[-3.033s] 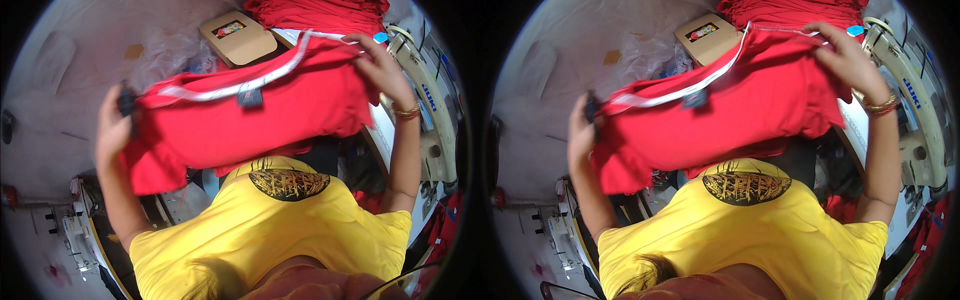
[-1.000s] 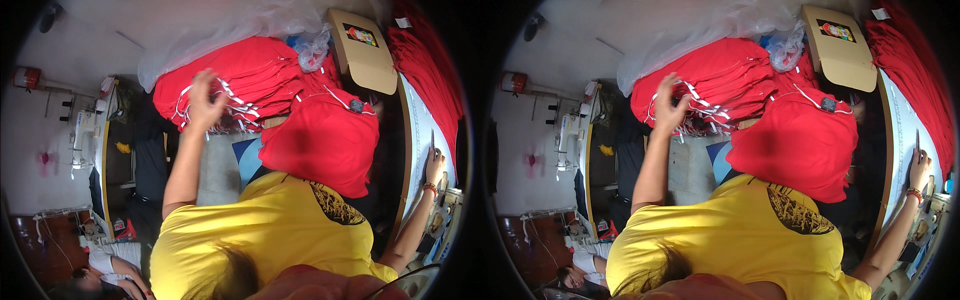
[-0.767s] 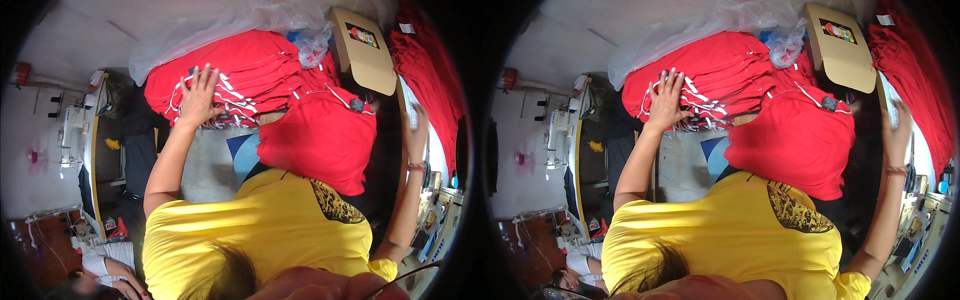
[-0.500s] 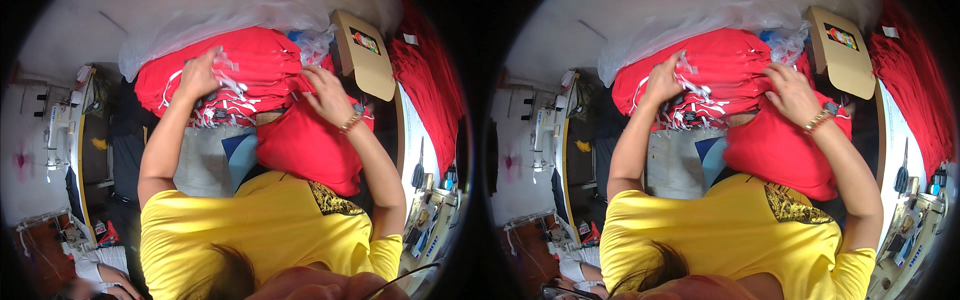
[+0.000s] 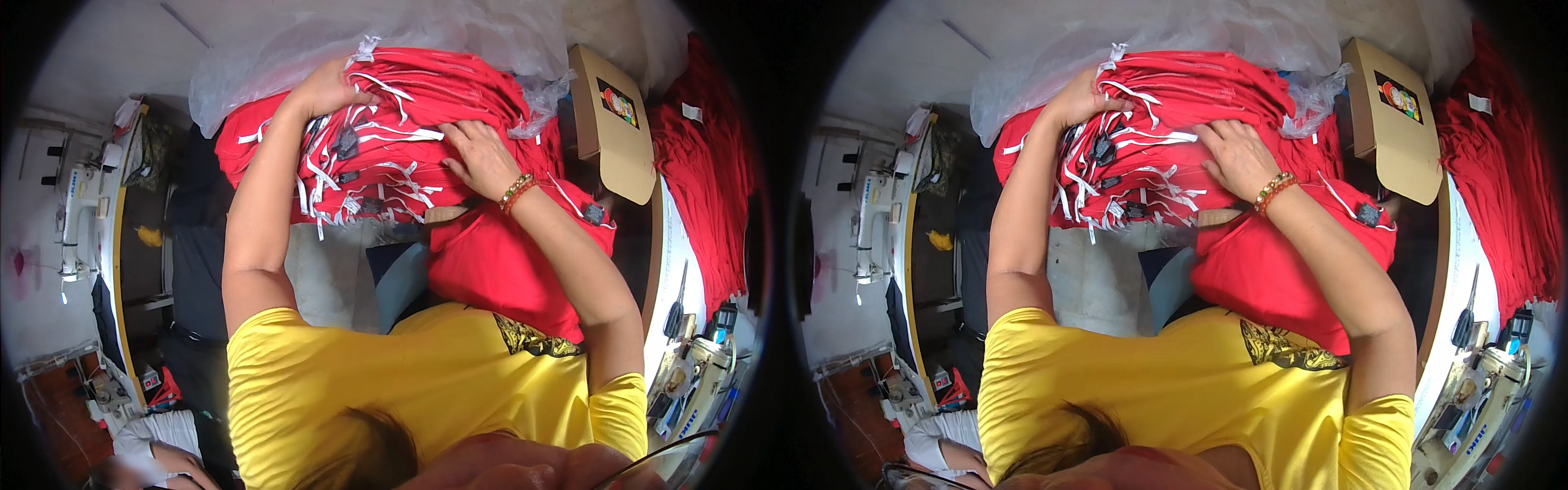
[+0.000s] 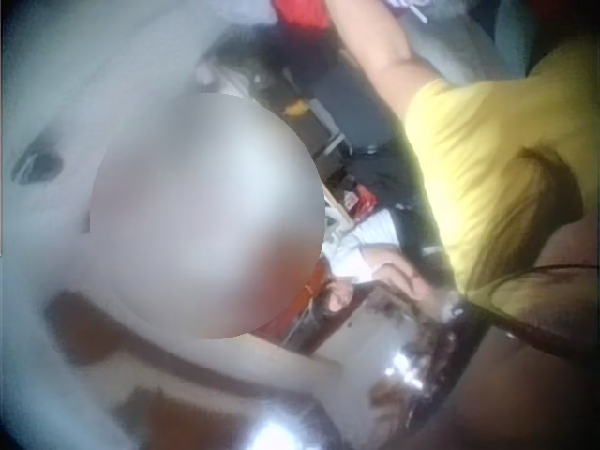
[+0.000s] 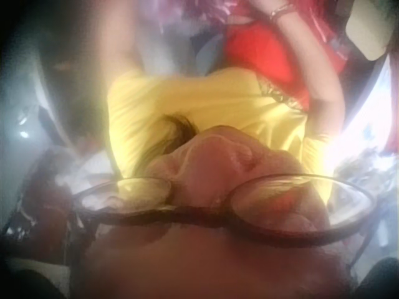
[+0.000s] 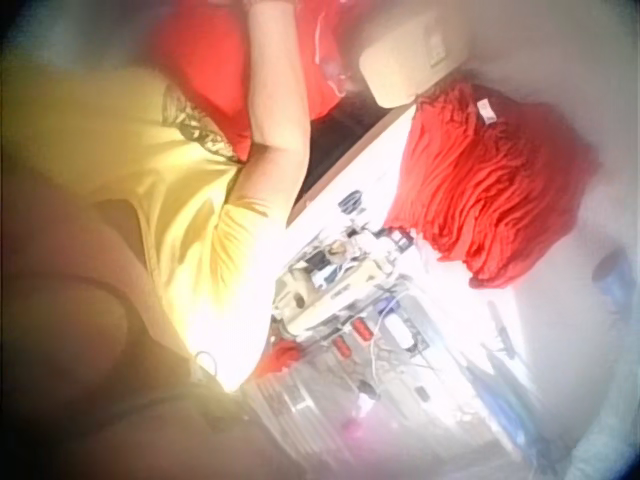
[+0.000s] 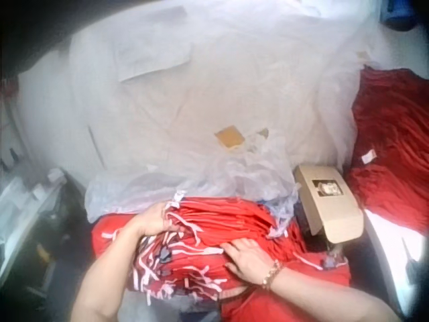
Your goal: The person uses scissors to trim white drawstrings and loose threads from a stack of red garments. They repeatedly pick up a garment, cut the excess string, and place the item back on the pile.
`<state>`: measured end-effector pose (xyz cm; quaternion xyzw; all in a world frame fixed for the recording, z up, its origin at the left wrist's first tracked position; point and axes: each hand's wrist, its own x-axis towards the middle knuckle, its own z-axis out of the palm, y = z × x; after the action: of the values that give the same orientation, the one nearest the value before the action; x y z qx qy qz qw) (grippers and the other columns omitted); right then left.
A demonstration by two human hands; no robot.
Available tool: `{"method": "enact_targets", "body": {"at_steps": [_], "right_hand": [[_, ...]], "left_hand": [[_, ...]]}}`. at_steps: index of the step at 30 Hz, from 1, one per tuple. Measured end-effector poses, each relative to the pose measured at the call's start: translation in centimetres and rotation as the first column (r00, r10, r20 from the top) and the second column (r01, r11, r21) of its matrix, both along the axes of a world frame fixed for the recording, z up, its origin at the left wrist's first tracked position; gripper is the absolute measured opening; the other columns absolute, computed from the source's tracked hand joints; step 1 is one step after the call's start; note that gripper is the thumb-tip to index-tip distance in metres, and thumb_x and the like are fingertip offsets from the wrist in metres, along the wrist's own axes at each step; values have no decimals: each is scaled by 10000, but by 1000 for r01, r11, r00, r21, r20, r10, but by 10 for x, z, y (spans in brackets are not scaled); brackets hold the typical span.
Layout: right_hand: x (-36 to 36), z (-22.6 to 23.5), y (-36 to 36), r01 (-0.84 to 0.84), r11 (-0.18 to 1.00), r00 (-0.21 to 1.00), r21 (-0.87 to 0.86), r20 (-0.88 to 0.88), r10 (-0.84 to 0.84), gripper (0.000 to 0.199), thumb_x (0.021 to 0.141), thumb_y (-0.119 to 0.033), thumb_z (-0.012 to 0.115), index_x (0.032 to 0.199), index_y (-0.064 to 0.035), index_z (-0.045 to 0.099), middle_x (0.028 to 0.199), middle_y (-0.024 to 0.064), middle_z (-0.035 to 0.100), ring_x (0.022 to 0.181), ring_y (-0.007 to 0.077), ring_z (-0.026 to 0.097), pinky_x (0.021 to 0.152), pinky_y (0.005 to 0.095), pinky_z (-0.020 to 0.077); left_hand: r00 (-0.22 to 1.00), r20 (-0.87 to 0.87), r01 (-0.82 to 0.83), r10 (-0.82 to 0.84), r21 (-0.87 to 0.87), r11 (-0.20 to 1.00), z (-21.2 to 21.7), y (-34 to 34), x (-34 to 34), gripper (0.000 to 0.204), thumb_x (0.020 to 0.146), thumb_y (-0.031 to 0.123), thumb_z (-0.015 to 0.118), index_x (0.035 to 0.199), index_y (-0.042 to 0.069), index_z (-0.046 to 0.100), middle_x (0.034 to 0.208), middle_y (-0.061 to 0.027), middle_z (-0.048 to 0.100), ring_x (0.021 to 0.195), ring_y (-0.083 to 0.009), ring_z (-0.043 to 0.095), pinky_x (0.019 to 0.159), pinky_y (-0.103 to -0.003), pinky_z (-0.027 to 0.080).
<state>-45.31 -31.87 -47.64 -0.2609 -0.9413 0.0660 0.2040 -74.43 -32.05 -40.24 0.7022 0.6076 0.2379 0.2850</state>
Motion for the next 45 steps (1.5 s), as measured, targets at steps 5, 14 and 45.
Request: {"method": "enact_targets", "body": {"at_steps": [5,14,45], "right_hand": [[-25,21,10,117,974,986,192,91,-136,712,664,-272,765,1292,-165,449,1273,108,438,1207,309,401,986,573,320],[-30,-6,18,102,974,995,205,-1,-104,256,733,-205,653,984,-153,661,1166,62,496,1152,271,426,960,611,277],[-22,68,151,9,999,995,-37,-95,-13,214,831,-197,587,969,-36,616,971,136,622,969,321,572,825,426,463]], "left_hand": [[979,200,0,31,-154,988,0,11,-16,483,713,175,754,1140,22,587,1057,-69,658,953,-162,591,909,-299,426],[981,190,-15,35,-102,995,-8,8,-14,429,710,195,746,1086,30,622,994,-83,682,913,-177,615,886,-302,441],[996,76,-30,57,-313,949,14,79,-53,774,617,292,818,1277,46,496,1191,-92,591,1092,-212,543,972,-336,392]]}}
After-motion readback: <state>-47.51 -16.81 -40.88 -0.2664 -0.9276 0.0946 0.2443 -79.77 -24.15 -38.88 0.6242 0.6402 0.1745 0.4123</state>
